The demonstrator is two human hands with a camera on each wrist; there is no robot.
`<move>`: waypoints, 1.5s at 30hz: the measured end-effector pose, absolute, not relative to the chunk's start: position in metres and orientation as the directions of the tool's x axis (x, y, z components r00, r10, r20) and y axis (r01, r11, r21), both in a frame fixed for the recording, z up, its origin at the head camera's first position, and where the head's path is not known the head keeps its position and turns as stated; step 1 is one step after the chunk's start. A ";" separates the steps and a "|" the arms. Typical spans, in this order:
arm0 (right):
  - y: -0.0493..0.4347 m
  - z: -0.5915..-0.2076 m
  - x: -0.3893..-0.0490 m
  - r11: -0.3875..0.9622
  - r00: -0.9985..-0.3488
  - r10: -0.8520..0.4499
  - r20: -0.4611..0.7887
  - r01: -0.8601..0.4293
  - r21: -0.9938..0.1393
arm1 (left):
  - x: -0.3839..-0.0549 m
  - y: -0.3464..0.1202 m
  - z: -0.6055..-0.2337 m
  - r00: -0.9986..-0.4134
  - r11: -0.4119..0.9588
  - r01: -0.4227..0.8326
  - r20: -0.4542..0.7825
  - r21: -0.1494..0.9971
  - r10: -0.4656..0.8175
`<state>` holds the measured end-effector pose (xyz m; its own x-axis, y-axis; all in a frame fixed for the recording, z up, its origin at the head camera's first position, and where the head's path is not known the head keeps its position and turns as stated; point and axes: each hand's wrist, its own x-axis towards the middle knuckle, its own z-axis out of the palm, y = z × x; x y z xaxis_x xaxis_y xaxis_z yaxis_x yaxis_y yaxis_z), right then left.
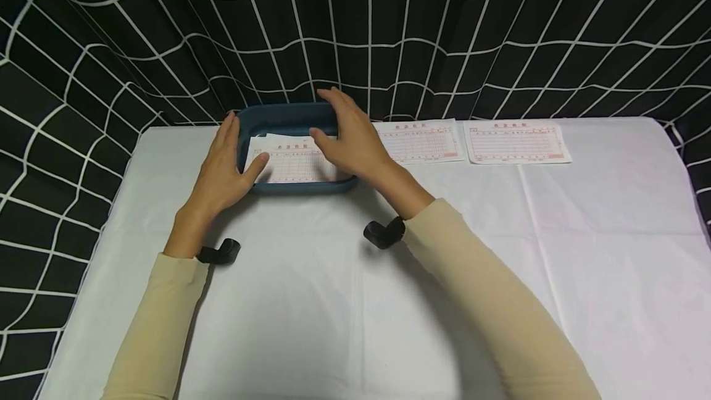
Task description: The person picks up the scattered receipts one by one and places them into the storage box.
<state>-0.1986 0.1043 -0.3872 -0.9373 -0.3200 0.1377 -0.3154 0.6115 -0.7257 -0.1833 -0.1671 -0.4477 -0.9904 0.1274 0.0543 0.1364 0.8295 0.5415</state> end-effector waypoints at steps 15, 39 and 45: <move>0.186 -0.399 -0.180 0.680 -0.905 -0.355 0.233 -0.422 -0.600 | -0.184 -0.170 -0.445 -0.993 0.839 0.113 0.040 0.532 0.109; 0.355 -0.423 -0.188 0.827 -0.988 -0.084 0.133 -0.144 -0.544 | -0.183 -0.168 -0.449 -0.992 0.833 0.128 0.050 0.538 0.119; 0.387 -0.444 -0.193 0.858 -0.997 -0.029 0.066 -0.058 -0.511 | -0.182 -0.168 -0.447 -0.993 0.836 0.116 0.033 0.536 0.117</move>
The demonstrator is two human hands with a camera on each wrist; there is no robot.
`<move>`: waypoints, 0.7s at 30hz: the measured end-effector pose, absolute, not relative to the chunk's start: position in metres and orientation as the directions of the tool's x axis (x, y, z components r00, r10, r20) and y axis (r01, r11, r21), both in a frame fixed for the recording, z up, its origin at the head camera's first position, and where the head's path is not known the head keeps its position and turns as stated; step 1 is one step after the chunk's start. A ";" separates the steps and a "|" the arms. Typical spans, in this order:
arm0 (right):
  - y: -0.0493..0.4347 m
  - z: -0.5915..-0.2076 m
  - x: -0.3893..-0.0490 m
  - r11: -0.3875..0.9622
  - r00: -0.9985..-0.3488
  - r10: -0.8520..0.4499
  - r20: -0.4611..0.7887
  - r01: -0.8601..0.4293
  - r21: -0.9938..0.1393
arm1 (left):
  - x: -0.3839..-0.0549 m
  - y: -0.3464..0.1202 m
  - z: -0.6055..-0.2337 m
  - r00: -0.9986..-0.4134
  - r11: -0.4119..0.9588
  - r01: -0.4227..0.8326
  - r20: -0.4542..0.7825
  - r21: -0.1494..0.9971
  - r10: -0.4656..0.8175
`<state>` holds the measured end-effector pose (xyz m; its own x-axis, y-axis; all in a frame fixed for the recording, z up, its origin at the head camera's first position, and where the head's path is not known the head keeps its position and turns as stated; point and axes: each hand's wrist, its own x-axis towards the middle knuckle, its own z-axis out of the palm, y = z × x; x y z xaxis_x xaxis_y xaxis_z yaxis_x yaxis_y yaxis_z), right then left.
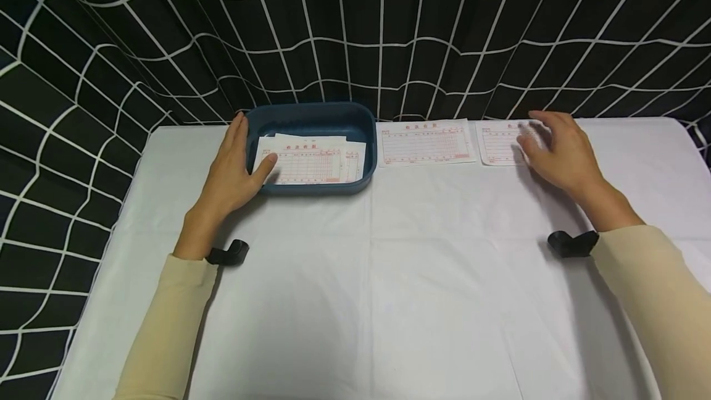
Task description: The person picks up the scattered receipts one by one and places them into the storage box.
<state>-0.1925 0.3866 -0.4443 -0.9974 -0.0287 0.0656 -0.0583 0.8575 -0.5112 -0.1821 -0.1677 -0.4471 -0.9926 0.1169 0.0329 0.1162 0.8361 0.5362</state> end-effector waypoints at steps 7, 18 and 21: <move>0.412 -0.455 -0.200 0.894 -1.000 0.021 -0.021 0.028 -0.447 | -0.183 -0.167 -0.447 -0.993 0.834 0.117 0.037 0.539 0.115; 0.442 -0.449 -0.200 0.905 -0.966 0.111 -0.233 0.195 -0.377 | -0.183 -0.168 -0.449 -0.992 0.831 0.121 0.039 0.542 0.119; 0.443 -0.451 -0.201 0.905 -0.970 0.091 -0.227 0.176 -0.387 | -0.183 -0.168 -0.449 -0.992 0.831 0.119 0.036 0.543 0.118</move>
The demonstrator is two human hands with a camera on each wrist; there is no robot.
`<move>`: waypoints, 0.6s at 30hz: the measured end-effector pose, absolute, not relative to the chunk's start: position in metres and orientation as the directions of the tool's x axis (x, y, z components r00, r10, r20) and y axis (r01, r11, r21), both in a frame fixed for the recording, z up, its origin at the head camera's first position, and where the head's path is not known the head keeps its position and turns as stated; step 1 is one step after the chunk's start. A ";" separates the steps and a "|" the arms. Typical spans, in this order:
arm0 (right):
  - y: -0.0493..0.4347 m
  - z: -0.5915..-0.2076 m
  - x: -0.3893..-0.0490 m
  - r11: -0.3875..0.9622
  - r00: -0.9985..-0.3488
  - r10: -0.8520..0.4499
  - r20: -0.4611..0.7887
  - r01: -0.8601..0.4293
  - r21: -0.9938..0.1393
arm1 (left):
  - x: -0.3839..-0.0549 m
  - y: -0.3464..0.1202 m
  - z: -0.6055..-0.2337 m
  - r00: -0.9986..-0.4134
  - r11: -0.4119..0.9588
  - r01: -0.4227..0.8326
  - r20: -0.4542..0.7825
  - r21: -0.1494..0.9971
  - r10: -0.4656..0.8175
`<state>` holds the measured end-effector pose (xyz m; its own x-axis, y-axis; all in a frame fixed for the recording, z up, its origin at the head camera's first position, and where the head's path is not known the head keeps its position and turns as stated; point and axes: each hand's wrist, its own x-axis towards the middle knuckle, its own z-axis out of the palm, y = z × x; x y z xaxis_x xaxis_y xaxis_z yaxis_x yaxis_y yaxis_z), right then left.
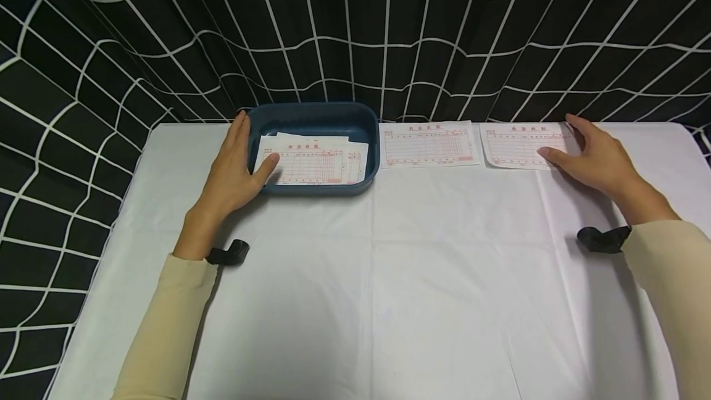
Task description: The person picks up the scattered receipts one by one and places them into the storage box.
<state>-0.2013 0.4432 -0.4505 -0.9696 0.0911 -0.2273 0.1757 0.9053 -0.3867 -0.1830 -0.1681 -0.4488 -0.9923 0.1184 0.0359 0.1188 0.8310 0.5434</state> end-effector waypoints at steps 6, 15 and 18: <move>0.441 -0.450 -0.201 0.895 -0.971 0.098 -0.217 0.181 -0.408 | -0.183 -0.167 -0.448 -0.992 0.834 0.118 0.039 0.540 0.116; 0.431 -0.437 -0.197 0.873 -0.951 0.208 -0.229 0.286 -0.395 | -0.182 -0.166 -0.449 -0.992 0.833 0.118 0.029 0.540 0.122; 0.428 -0.434 -0.198 0.872 -0.946 0.231 -0.229 0.306 -0.383 | -0.182 -0.166 -0.447 -0.993 0.836 0.113 0.033 0.537 0.114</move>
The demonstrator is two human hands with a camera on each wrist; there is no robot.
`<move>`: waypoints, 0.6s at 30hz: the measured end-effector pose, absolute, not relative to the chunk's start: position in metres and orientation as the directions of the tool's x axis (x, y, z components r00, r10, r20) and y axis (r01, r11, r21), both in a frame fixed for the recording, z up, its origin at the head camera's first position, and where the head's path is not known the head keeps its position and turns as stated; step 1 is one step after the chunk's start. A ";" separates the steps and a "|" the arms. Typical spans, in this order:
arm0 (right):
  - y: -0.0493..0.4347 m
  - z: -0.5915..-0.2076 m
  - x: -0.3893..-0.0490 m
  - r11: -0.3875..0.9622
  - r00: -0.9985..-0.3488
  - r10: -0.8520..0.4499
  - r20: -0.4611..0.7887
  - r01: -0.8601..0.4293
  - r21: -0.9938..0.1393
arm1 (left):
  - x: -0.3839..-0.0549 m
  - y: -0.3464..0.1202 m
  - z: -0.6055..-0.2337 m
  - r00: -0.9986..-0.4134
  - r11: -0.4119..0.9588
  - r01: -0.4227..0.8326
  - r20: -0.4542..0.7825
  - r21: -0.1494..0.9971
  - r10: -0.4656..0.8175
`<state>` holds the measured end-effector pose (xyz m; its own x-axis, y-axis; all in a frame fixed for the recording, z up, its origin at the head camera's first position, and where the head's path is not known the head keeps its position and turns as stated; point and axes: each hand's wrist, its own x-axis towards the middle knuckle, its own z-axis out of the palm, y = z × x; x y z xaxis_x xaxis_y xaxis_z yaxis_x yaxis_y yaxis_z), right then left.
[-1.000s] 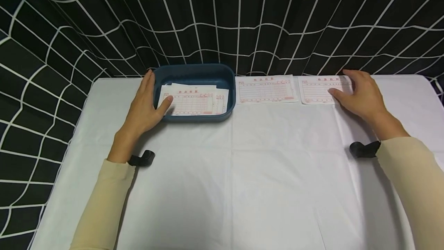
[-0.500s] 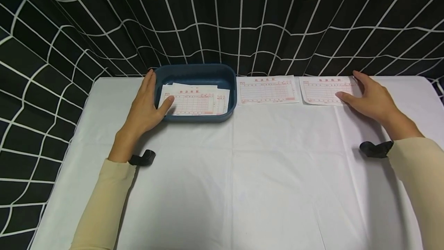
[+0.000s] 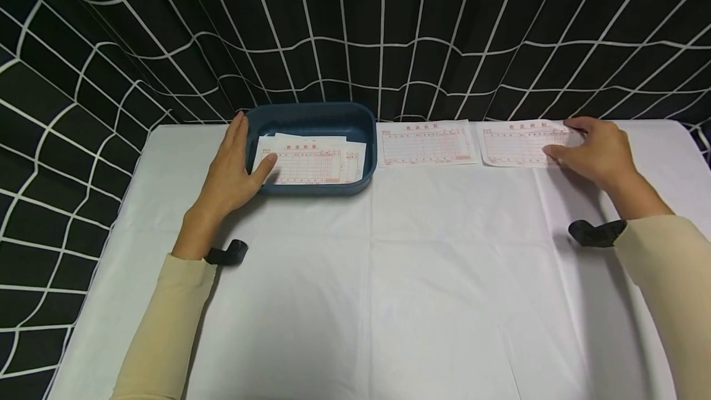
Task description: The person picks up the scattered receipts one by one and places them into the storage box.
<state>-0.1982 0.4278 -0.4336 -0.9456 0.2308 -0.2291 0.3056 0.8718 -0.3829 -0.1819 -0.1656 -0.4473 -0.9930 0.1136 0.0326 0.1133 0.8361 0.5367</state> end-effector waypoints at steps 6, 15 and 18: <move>0.428 -0.431 -0.194 0.888 -0.956 0.238 -0.171 0.285 -0.360 | -0.183 -0.166 -0.447 -0.993 0.840 0.113 0.033 0.531 0.113; 0.432 -0.433 -0.188 0.822 -0.914 0.316 -0.255 0.398 -0.407 | -0.183 -0.166 -0.447 -0.993 0.843 0.113 0.033 0.526 0.112; 0.433 -0.432 -0.185 0.809 -0.911 0.339 -0.233 0.409 -0.422 | -0.182 -0.166 -0.447 -0.994 0.846 0.106 0.027 0.522 0.108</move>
